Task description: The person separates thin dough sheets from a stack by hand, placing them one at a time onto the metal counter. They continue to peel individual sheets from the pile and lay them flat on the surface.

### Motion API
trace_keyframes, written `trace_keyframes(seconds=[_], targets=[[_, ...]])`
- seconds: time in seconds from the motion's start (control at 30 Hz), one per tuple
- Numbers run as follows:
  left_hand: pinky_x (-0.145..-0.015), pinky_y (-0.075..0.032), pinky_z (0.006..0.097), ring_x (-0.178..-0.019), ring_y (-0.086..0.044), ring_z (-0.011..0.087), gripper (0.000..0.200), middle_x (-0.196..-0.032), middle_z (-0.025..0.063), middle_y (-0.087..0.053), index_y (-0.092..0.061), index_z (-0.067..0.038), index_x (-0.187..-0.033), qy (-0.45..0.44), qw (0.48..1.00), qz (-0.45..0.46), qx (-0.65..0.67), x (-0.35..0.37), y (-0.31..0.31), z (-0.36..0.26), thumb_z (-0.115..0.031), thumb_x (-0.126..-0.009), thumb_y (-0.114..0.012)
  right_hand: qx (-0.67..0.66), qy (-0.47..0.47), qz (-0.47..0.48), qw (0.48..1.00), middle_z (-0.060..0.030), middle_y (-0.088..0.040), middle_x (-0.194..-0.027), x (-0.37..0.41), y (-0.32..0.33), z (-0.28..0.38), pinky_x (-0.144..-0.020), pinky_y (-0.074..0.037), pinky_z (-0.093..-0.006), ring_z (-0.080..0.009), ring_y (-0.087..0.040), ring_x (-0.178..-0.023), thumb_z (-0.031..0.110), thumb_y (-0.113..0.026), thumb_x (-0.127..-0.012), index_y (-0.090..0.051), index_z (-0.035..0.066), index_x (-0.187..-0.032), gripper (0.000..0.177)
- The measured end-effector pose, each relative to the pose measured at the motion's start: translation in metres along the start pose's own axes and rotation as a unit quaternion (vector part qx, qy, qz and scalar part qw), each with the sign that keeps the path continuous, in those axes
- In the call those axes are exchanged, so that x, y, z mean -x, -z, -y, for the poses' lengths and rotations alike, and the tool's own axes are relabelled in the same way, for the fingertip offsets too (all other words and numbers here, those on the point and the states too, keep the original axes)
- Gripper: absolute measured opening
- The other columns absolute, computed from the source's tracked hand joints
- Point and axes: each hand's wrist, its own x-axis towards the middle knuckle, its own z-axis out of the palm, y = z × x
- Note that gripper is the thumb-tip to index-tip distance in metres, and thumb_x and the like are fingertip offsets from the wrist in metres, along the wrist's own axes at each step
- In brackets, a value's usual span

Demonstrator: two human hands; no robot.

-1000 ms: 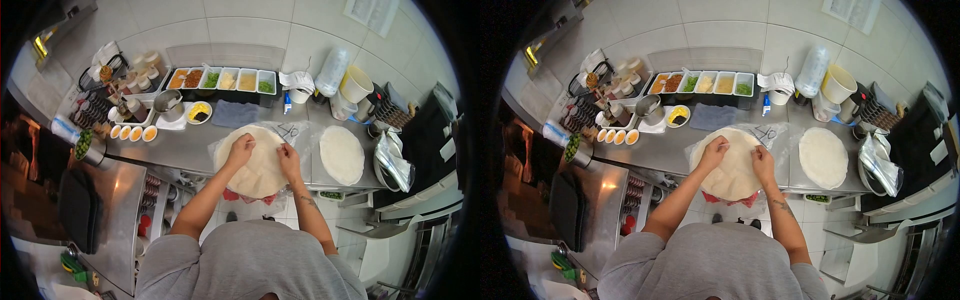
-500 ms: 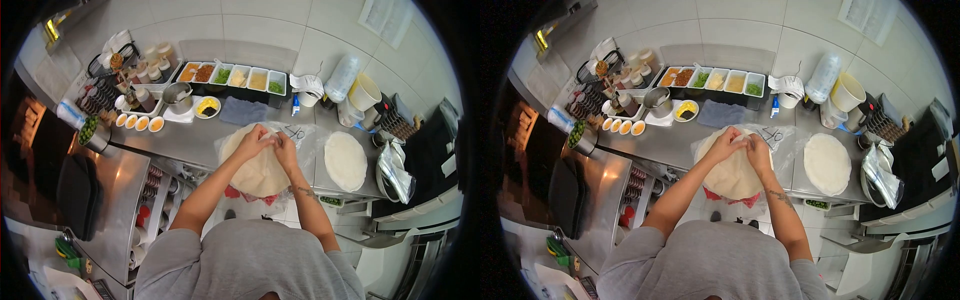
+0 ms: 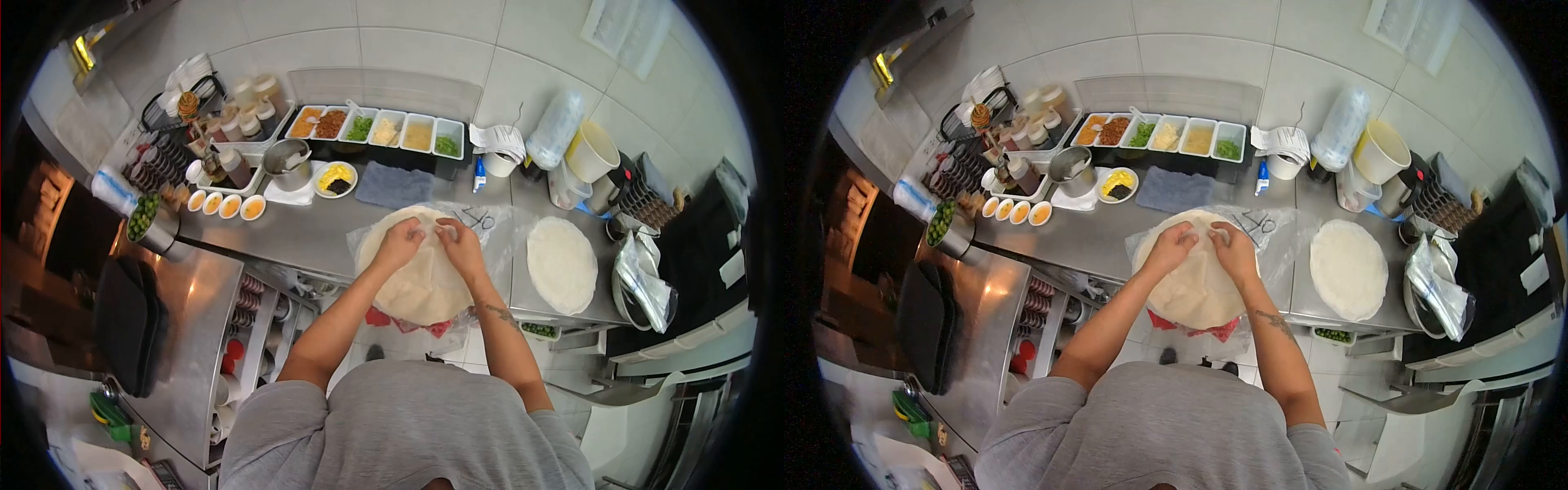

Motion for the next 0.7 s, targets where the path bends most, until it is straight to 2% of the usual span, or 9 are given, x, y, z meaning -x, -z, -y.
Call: trace_keyframes(seconds=[0.07, 0.17, 0.27, 0.3, 0.4, 0.5, 0.57, 0.67, 0.7], targets=[[-0.080, -0.046, 0.0322, -0.086, -0.061, 0.0292, 0.026, -0.090, 0.0148, -0.064, -0.057, 0.001, -0.096, -0.084, 0.995, -0.033, -0.048, 0.001, 0.001, 0.002, -0.020, -0.082, -0.065, 0.003, -0.015, 0.017, 1.000, -0.0226, -0.065, -0.088, -0.003, -0.002, 0.004, -0.075, -0.049, -0.0376, -0.0359, -0.063, -0.083, 0.020, -0.060, -0.084, -0.065, 0.003, -0.101, 0.024], [-0.076, -0.047, 0.0335, -0.083, -0.062, 0.0299, 0.026, -0.085, 0.0143, -0.063, -0.055, 0.000, -0.093, -0.081, 0.996, -0.041, -0.016, -0.001, 0.004, -0.015, -0.021, -0.082, -0.065, -0.002, 0.016, 0.007, 1.000, -0.0231, -0.065, -0.085, -0.005, -0.005, 0.002, -0.073, -0.049, -0.0398, -0.0377, -0.063, -0.081, 0.019, -0.058, -0.085, -0.066, 0.003, -0.098, 0.022], [-0.072, -0.047, 0.0345, -0.078, -0.062, 0.0290, 0.023, -0.079, 0.0148, -0.061, -0.054, 0.000, -0.088, -0.051, 0.999, 0.012, -0.006, -0.011, 0.006, -0.005, -0.019, -0.082, -0.065, 0.046, 0.031, 0.000, 0.998, -0.0241, -0.064, -0.083, -0.008, 0.004, 0.017, -0.070, -0.048, -0.0415, -0.0384, -0.063, -0.080, 0.018, -0.057, -0.086, -0.066, 0.002, -0.096, 0.021], [-0.070, -0.047, 0.0365, -0.077, -0.061, 0.0319, 0.021, -0.077, 0.0163, -0.060, -0.053, -0.001, -0.087, -0.052, 0.998, -0.031, -0.016, -0.009, 0.006, -0.006, -0.017, -0.082, -0.064, 0.072, 0.028, 0.000, 0.997, -0.0245, -0.063, -0.082, -0.009, 0.008, 0.022, -0.070, -0.048, -0.0419, -0.0386, -0.063, -0.080, 0.018, -0.057, -0.086, -0.066, 0.001, -0.095, 0.021], [-0.066, -0.046, 0.0401, -0.075, -0.060, 0.0375, 0.017, -0.076, 0.0195, -0.059, -0.051, -0.002, -0.087, -0.052, 0.990, -0.126, -0.027, 0.001, 0.007, -0.007, -0.013, -0.081, -0.063, 0.062, 0.015, -0.103, 0.993, -0.0244, -0.063, -0.079, -0.010, 0.008, 0.012, -0.068, -0.048, -0.0409, -0.0389, -0.063, -0.076, 0.017, -0.057, -0.086, -0.065, 0.000, -0.093, 0.020], [-0.067, -0.047, 0.0389, -0.076, -0.060, 0.0366, 0.016, -0.078, 0.0196, -0.059, -0.053, -0.002, -0.089, -0.027, 0.990, -0.141, -0.003, 0.007, 0.014, 0.006, -0.013, -0.082, -0.062, 0.061, -0.067, -0.091, 0.992, -0.0179, -0.064, -0.072, -0.006, 0.010, 0.008, -0.066, -0.046, -0.0330, -0.0225, -0.061, -0.068, 0.017, -0.058, -0.086, -0.064, -0.003, -0.094, 0.022], [-0.069, -0.047, 0.0380, -0.078, -0.060, 0.0357, 0.016, -0.080, 0.0194, -0.060, -0.054, -0.002, -0.090, 0.010, 0.992, -0.123, 0.019, 0.010, 0.013, 0.014, -0.012, -0.081, -0.061, -0.017, -0.034, -0.042, 0.998, -0.0110, -0.063, -0.073, -0.007, 0.005, -0.014, -0.065, -0.045, -0.0302, -0.0180, -0.058, -0.069, 0.015, -0.058, -0.085, -0.062, -0.004, -0.095, 0.021], [-0.072, -0.048, 0.0375, -0.082, -0.061, 0.0346, 0.019, -0.087, 0.0175, -0.061, -0.055, -0.002, -0.094, -0.039, 0.993, -0.089, 0.074, 0.014, 0.013, 0.010, -0.014, -0.081, -0.062, -0.130, -0.015, 0.025, 0.991, -0.0027, -0.059, -0.077, -0.007, 0.007, -0.008, -0.065, -0.042, -0.0259, -0.0121, -0.053, -0.070, 0.011, -0.054, -0.084, -0.060, -0.002, -0.098, 0.020], [-0.074, -0.047, 0.0359, -0.084, -0.061, 0.0314, 0.021, -0.087, 0.0162, -0.062, -0.055, -0.002, -0.097, -0.036, 0.995, -0.071, 0.057, 0.014, 0.016, 0.006, -0.014, -0.081, -0.063, -0.166, -0.013, 0.045, 0.985, -0.0002, -0.058, -0.079, -0.006, 0.007, -0.001, -0.065, -0.041, -0.0244, -0.0102, -0.051, -0.071, 0.009, -0.052, -0.083, -0.060, -0.002, -0.099, 0.021]])
